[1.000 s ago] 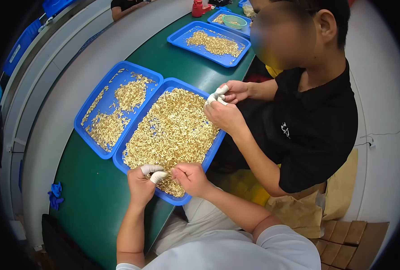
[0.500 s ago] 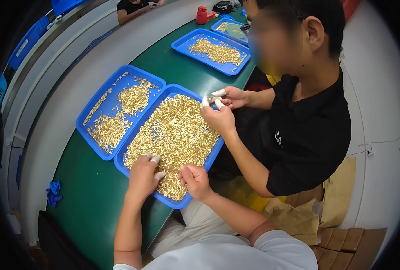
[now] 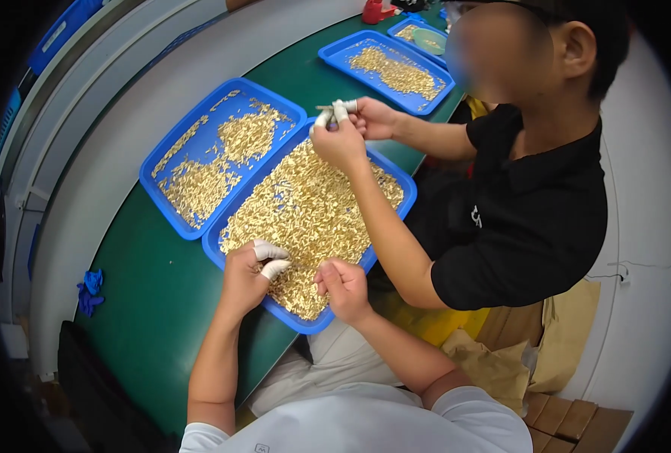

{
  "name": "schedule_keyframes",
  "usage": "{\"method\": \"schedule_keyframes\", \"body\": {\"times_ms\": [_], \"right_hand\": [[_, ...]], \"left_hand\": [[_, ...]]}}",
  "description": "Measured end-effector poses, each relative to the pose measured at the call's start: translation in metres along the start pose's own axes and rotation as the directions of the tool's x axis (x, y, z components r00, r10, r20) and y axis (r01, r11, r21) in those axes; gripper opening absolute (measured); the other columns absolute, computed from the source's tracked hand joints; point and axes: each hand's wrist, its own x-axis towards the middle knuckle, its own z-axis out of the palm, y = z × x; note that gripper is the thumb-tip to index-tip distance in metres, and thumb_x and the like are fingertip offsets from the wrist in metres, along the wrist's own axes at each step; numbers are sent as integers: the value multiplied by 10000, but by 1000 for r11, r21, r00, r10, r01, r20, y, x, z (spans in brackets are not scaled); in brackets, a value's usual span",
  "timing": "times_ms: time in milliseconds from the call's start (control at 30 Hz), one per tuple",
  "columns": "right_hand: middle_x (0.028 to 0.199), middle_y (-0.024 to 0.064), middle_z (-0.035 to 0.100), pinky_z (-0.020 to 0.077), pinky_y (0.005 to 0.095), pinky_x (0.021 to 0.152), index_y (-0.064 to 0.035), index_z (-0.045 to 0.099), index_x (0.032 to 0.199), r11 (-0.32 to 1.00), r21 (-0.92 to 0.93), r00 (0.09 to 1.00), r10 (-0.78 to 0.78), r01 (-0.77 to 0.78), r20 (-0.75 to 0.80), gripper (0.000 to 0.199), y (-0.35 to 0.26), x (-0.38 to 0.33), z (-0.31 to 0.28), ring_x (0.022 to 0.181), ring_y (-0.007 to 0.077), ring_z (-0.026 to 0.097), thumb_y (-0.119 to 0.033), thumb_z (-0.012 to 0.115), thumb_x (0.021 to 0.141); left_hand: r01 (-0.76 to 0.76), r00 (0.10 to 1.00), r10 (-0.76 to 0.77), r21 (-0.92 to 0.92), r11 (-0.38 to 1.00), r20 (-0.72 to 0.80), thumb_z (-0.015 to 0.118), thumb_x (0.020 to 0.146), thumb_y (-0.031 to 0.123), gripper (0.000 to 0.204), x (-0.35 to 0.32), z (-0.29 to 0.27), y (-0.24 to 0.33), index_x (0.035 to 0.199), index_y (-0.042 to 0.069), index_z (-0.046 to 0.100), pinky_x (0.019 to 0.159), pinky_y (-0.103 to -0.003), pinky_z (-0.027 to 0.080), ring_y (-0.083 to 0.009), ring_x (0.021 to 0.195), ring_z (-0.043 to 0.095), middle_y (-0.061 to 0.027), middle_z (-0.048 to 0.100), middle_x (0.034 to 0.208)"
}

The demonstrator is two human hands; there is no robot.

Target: Sorting and inspecting small seeds or parts into containers at a manual workstation.

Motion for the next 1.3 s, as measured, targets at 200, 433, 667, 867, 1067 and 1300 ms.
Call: {"method": "schedule_keyframes", "body": {"times_ms": [200, 433, 667, 867, 1067, 1300], "right_hand": [[628, 16, 561, 413, 223, 532, -2, 589, 785, 999, -36, 1000, 10, -11, -30, 342, 0, 0, 1, 564, 55, 513, -205, 502, 1045], [654, 25, 556, 408, 226, 540, -7, 571, 767, 984, -175, 1000, 19, -16, 12, 367, -4, -1, 5, 571, 68, 504, -217, 476, 1053], [616, 26, 568, 403, 233, 516, 14, 586, 755, 989, -148, 999, -16, 21, 38, 311, -1, 3, 5, 553, 57, 506, -129, 512, 1020], [583, 38, 580, 402, 243, 489, 18, 599, 718, 958, -279, 997, -58, 70, 50, 309, -10, 4, 7, 515, 72, 520, -100, 526, 994], [577, 44, 584, 401, 248, 481, 18, 602, 706, 959, -271, 996, -66, 81, 65, 301, -4, 2, 4, 509, 82, 532, -87, 537, 981], [593, 44, 584, 404, 250, 483, 11, 613, 724, 955, -268, 991, -107, 123, 75, 299, -7, 3, 6, 521, 82, 542, -90, 531, 993]], "left_hand": [[105, 992, -96, -130, 986, 79, 774, 811, 39, 90, -7, -2, 12, 866, -8, 720, 670, -261, 510, -124, 777, 660, -70, 702, 805], [36, 996, -7, -343, 939, 84, 781, 792, -21, 147, -15, 3, 5, 930, -13, 730, 707, -257, 537, -135, 796, 670, -89, 714, 897], [26, 1000, -25, -235, 972, 10, 793, 771, -9, 118, -13, 1, 7, 880, 3, 750, 681, -266, 523, -143, 766, 677, -85, 727, 840], [-19, 1000, 21, -85, 996, 22, 806, 776, 74, 117, -12, -4, 13, 881, 41, 767, 643, -279, 521, -175, 694, 681, -98, 734, 810], [-22, 1000, 22, 43, 999, 10, 824, 777, 144, 141, -14, 3, 8, 867, 53, 766, 536, -298, 472, -166, 562, 619, -98, 688, 699], [-89, 986, 103, -108, 990, 128, 858, 751, 213, 324, -14, 5, 12, 988, 24, 743, 607, -270, 504, -149, 682, 662, -100, 713, 812]]}}
